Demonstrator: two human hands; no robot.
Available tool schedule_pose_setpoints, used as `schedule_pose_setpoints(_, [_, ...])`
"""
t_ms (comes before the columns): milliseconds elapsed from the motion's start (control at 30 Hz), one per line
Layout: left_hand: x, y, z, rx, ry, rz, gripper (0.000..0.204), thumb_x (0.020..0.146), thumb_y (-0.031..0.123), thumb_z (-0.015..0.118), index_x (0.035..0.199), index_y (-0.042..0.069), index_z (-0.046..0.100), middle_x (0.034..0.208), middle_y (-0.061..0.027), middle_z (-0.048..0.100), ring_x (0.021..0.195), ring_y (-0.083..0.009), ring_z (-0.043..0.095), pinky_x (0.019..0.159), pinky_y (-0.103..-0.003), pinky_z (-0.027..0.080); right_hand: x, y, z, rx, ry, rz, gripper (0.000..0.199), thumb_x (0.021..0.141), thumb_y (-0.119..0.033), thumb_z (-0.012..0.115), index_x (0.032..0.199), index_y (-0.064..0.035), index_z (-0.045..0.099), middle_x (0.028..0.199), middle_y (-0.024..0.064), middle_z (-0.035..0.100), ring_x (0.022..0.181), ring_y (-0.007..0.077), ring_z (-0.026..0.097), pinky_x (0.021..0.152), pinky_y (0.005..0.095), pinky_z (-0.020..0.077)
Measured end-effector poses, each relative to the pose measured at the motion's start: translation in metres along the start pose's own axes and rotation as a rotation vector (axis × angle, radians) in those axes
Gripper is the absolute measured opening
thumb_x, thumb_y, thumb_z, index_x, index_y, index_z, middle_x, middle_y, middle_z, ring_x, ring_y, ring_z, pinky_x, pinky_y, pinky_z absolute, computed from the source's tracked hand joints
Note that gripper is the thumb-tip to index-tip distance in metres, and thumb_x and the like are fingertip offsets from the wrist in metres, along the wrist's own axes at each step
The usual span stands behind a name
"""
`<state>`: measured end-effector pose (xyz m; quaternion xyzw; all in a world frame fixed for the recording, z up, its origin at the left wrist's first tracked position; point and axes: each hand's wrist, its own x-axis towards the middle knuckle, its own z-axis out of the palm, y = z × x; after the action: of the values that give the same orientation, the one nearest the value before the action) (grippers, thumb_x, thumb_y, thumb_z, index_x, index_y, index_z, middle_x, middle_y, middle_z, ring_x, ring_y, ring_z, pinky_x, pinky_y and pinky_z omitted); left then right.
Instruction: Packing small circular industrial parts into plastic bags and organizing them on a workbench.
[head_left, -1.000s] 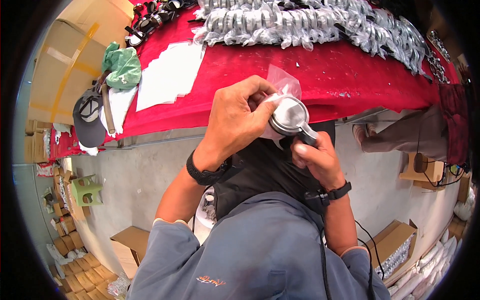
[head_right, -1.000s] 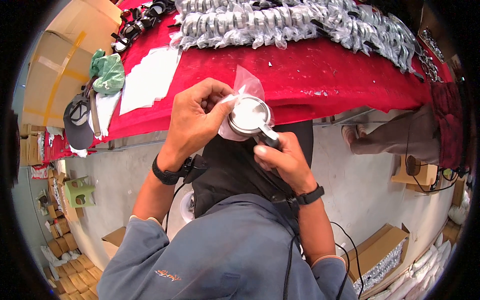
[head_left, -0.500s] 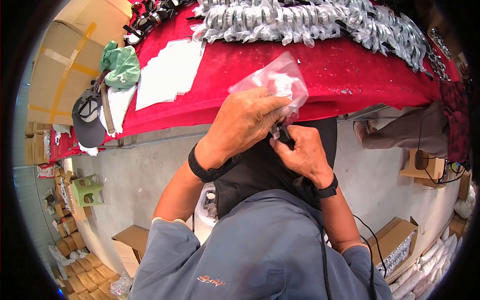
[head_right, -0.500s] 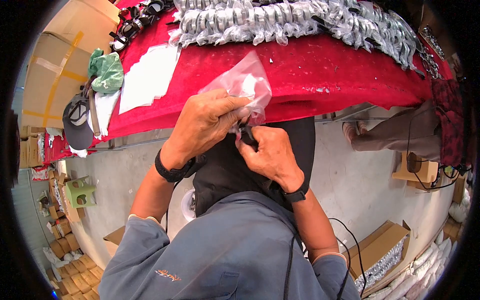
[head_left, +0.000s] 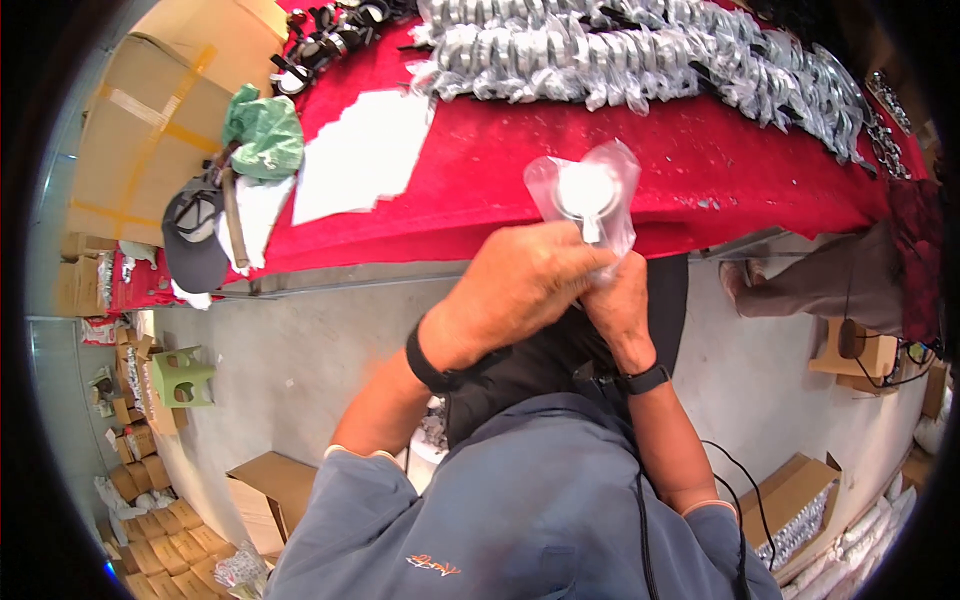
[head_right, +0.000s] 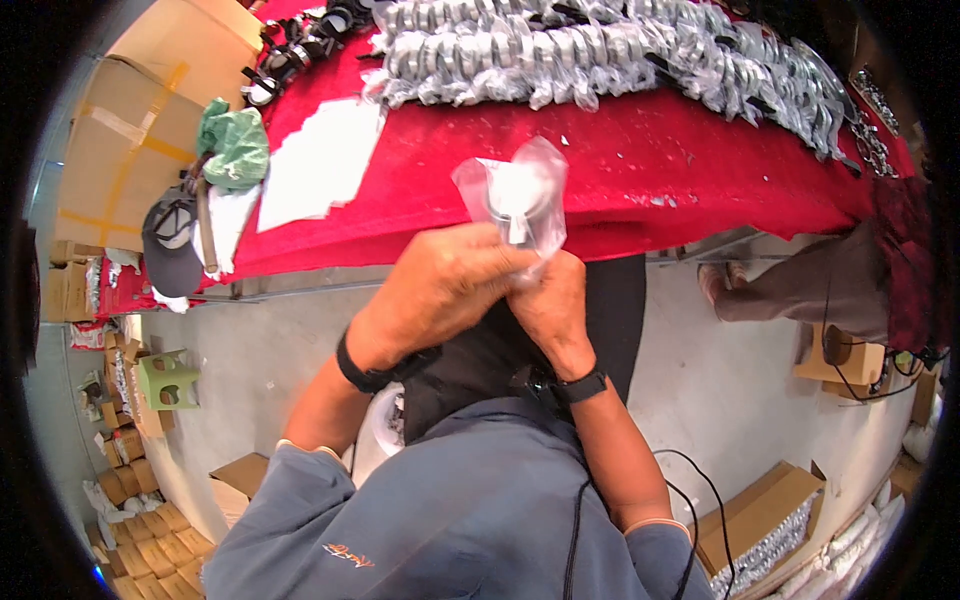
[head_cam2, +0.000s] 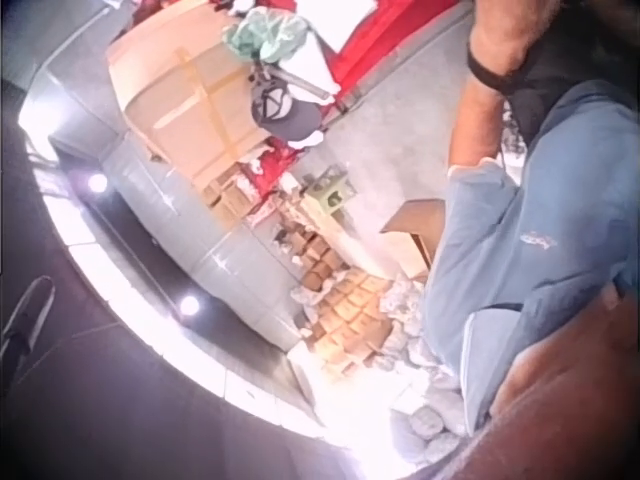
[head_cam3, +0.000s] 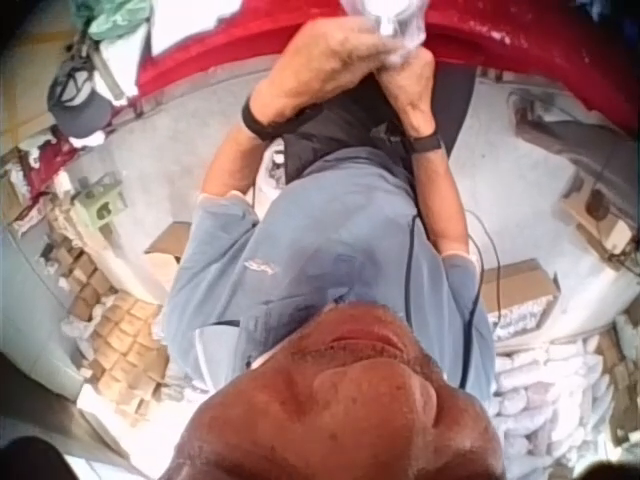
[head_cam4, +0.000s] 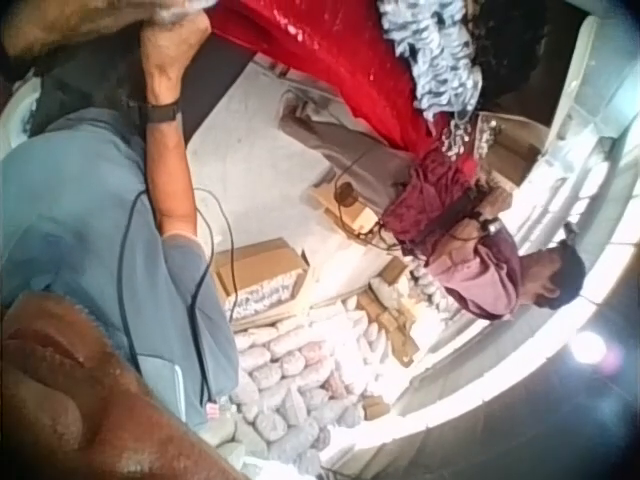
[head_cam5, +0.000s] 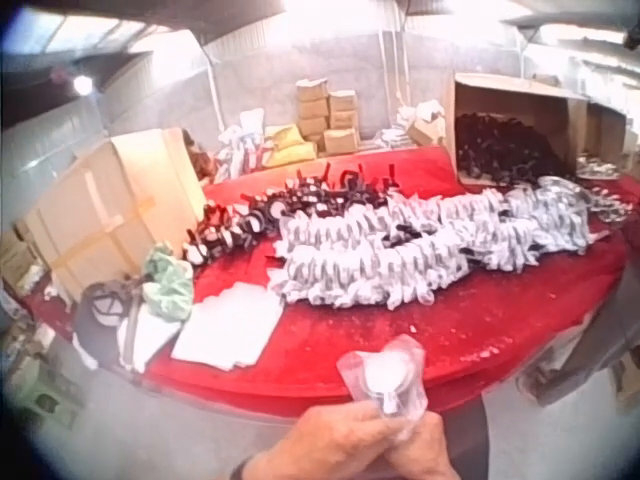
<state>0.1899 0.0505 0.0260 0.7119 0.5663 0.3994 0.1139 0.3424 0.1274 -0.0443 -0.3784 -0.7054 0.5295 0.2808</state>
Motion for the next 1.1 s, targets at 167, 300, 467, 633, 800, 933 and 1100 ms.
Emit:
schedule_pose_setpoints(167, [-0.016,0.010,-0.004,-0.135,0.022,-0.153,0.043,0.086,0.010,0.084,0.126,0.005,0.070,0.094,-0.0103,0.073,0.081,-0.0224,0.073,0.075,-0.035,0.057,-0.003,-0.027,-0.001,0.288,-0.010,0.125,0.024,0.086,-0.010,0.081,0.106,0.0029,0.075,0.090,0.0099,0.080,0.085,0.0179,0.076,0.074,0.0363,0.0596])
schedule_pose_setpoints(300, [-0.029,-0.003,0.008,-0.639,0.185,-0.716,0.045,0.086,0.019,0.089,0.121,0.000,0.068,0.086,-0.0060,0.072,0.082,-0.0115,0.067,0.072,-0.031,0.055,-0.004,-0.017,0.005,0.243,0.005,-0.120,0.024,0.086,-0.008,0.079,0.108,0.0018,0.074,0.093,0.0129,0.079,0.086,0.0215,0.077,0.078,0.0364,0.0597])
schedule_pose_setpoints(467, [-0.029,-0.014,0.002,-0.241,0.223,-0.567,0.046,0.077,0.010,0.091,0.118,0.000,0.072,0.110,-0.0049,0.070,0.103,-0.0133,0.069,0.088,-0.030,0.057,0.004,-0.023,0.016,0.128,-0.078,-0.304,0.027,0.081,-0.001,0.071,0.107,-0.0002,0.073,0.092,0.0160,0.076,0.084,0.0316,0.077,0.077,0.0390,0.0590])
schedule_pose_setpoints(633, [-0.032,-0.017,-0.006,-0.877,0.356,-0.568,0.050,0.085,-0.002,0.082,0.130,-0.003,0.059,0.123,-0.0088,0.067,0.117,-0.0183,0.067,0.103,-0.034,0.055,0.017,-0.044,0.035,0.249,-0.214,-0.323,0.039,0.079,0.003,0.063,0.118,0.0011,0.069,0.098,0.0209,0.075,0.091,0.0392,0.076,0.081,0.0429,0.0589])
schedule_pose_setpoints(800, [-0.021,-0.036,-0.023,-0.692,0.474,-0.482,0.049,0.089,-0.007,0.077,0.132,-0.004,0.053,0.123,-0.0136,0.069,0.116,-0.0199,0.068,0.102,-0.035,0.056,0.041,-0.064,0.044,0.137,-0.234,-0.319,0.035,0.084,0.001,0.071,0.119,0.0017,0.069,0.103,0.0165,0.074,0.096,0.0268,0.074,0.084,0.0394,0.0584])
schedule_pose_setpoints(933, [0.001,-0.078,-0.065,-0.397,0.674,-0.485,0.044,0.092,-0.004,0.075,0.131,-0.004,0.055,0.120,-0.0173,0.074,0.110,-0.0232,0.073,0.095,-0.037,0.059,0.063,-0.061,0.027,-0.076,0.004,-0.450,0.039,0.083,-0.005,0.079,0.120,0.0012,0.067,0.105,0.0224,0.070,0.094,0.0396,0.071,0.083,0.0459,0.0575])
schedule_pose_setpoints(1100, [0.050,-0.168,-0.147,0.526,0.432,-0.247,0.039,0.087,-0.002,0.072,0.125,-0.002,0.060,0.114,-0.0273,0.074,0.107,-0.0425,0.074,0.091,-0.045,0.058,0.107,-0.013,-0.021,-0.303,0.266,-0.457,0.017,0.087,-0.001,0.073,0.103,-0.0003,0.071,0.099,0.0169,0.071,0.088,0.0349,0.071,0.079,0.0440,0.0573])
